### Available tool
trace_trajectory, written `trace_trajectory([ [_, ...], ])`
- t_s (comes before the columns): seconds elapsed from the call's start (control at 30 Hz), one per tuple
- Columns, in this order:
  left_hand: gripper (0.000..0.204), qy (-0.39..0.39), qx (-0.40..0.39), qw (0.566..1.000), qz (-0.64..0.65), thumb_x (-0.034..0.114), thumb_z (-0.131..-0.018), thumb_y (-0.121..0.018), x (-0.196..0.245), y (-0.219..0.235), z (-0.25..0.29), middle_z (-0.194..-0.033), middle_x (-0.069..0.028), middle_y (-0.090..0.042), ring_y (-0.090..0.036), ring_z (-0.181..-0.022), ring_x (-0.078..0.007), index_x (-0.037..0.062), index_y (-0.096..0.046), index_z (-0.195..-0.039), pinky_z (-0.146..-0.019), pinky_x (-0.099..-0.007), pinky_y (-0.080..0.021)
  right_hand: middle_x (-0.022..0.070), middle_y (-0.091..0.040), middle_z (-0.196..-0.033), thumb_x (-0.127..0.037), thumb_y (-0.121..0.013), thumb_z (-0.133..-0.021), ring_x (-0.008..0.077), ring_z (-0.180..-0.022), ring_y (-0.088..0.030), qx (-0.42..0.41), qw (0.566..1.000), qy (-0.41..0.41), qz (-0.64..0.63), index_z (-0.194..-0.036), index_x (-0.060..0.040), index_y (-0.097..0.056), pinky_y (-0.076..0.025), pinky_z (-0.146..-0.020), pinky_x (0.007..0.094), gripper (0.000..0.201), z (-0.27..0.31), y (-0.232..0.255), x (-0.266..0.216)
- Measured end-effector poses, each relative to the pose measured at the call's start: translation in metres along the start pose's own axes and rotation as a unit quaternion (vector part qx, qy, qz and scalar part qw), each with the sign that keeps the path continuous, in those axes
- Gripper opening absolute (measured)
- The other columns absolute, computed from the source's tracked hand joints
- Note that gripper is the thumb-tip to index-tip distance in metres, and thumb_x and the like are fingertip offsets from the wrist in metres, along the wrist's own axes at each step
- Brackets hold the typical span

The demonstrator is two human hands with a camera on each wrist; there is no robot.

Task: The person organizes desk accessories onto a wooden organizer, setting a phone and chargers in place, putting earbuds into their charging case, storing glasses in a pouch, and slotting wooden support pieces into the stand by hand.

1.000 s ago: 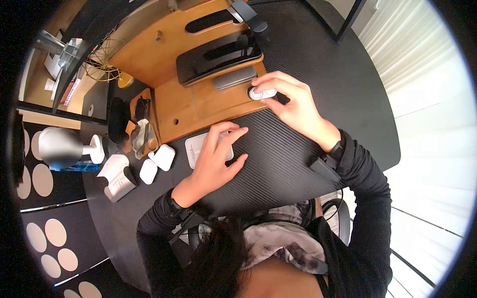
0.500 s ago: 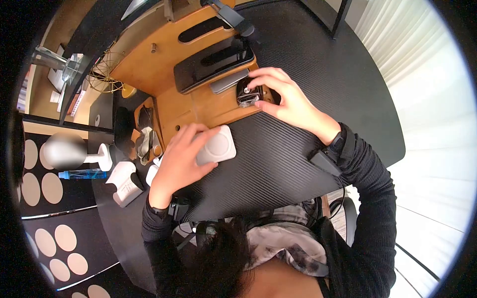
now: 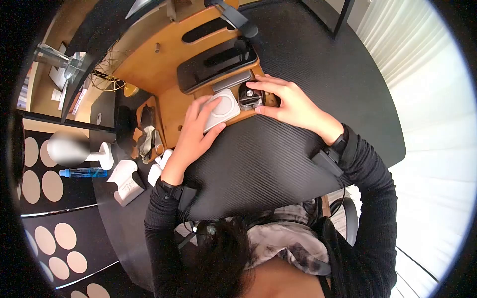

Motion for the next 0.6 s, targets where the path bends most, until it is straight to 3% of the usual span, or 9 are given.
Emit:
trace_trajectory([
  [0.13, 0.051, 0.011, -0.017, 1.000, 0.012, 0.019, -0.087, -0.064, 0.013, -0.003, 0.012, -0.133, -0.0191, -0.041, -0.041, -0.123, -0.0368, 0.0060, -0.047, -0.133, -0.104, -0.0405, -0.034, 0.0223, -0.056, -0.127, -0.014, -0.077, -0.073, 0.0361, -0.111, -0.060, -0.026, 0.999, -0.007, -0.042, -0.125, -0.0098, -0.059, -0.052, -0.089, 0.0386, 0.055, 0.005, 0.005, -0.007],
  [0.27, 0.051, 0.010, -0.026, 0.999, 0.023, 0.019, -0.087, -0.064, 0.018, -0.004, 0.023, -0.132, -0.0190, -0.041, -0.041, -0.124, -0.0367, 0.0076, -0.046, -0.134, -0.104, -0.0407, -0.033, 0.0173, -0.061, -0.120, -0.012, -0.077, -0.070, 0.0330, -0.102, -0.064, -0.048, 0.998, -0.032, 0.000, -0.121, -0.0091, -0.062, -0.052, -0.087, 0.0386, 0.054, 0.012, 0.008, -0.022],
  [0.37, 0.050, 0.023, 0.002, 0.998, 0.054, 0.019, -0.085, -0.066, 0.014, -0.004, 0.021, -0.130, -0.0205, -0.042, -0.041, -0.121, -0.0401, 0.0075, -0.049, -0.130, -0.103, -0.0438, -0.035, 0.0170, -0.059, -0.124, -0.008, -0.076, -0.070, 0.0346, -0.111, -0.059, -0.070, 0.997, -0.025, -0.030, -0.123, -0.0074, -0.061, -0.047, -0.096, 0.0394, 0.055, 0.011, 0.010, -0.022],
  [0.43, 0.049, 0.013, -0.003, 0.999, 0.047, 0.020, -0.086, -0.065, 0.012, -0.005, 0.015, -0.131, -0.0207, -0.042, -0.041, -0.121, -0.0403, 0.0083, -0.049, -0.130, -0.103, -0.0443, -0.034, 0.0158, -0.060, -0.122, -0.006, -0.075, -0.071, 0.0328, -0.109, -0.060, -0.070, 0.997, -0.010, -0.022, -0.124, -0.0071, -0.059, -0.049, -0.094, 0.0401, 0.056, 0.011, 0.011, -0.019],
  [0.5, 0.049, 0.001, -0.006, 0.999, 0.039, 0.020, -0.086, -0.065, 0.012, -0.005, 0.012, -0.131, -0.0208, -0.042, -0.042, -0.121, -0.0405, 0.0091, -0.048, -0.130, -0.103, -0.0448, -0.034, 0.0144, -0.062, -0.118, -0.010, -0.076, -0.070, 0.0297, -0.101, -0.064, -0.035, 0.997, -0.037, -0.063, -0.123, -0.0085, -0.059, -0.055, -0.085, 0.0378, 0.056, 0.011, 0.011, -0.010],
  [0.6, 0.049, -0.003, -0.022, 1.000, 0.008, 0.023, -0.087, -0.063, 0.009, -0.006, 0.009, -0.132, -0.0209, -0.041, -0.041, -0.122, -0.0403, 0.0093, -0.047, -0.131, -0.104, -0.0458, -0.033, 0.0131, -0.063, -0.114, -0.011, -0.074, -0.073, 0.0276, -0.100, -0.065, -0.025, 0.995, -0.064, -0.069, -0.124, -0.0090, -0.058, -0.057, -0.084, 0.0380, 0.053, 0.010, 0.011, -0.008],
])
Point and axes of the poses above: each hand's wrist, its own z-axis away from the middle knuckle, its own y-axis out of the back of the hand, x = y × z, the point moved 6 cm from there along -z, towards the middle knuckle
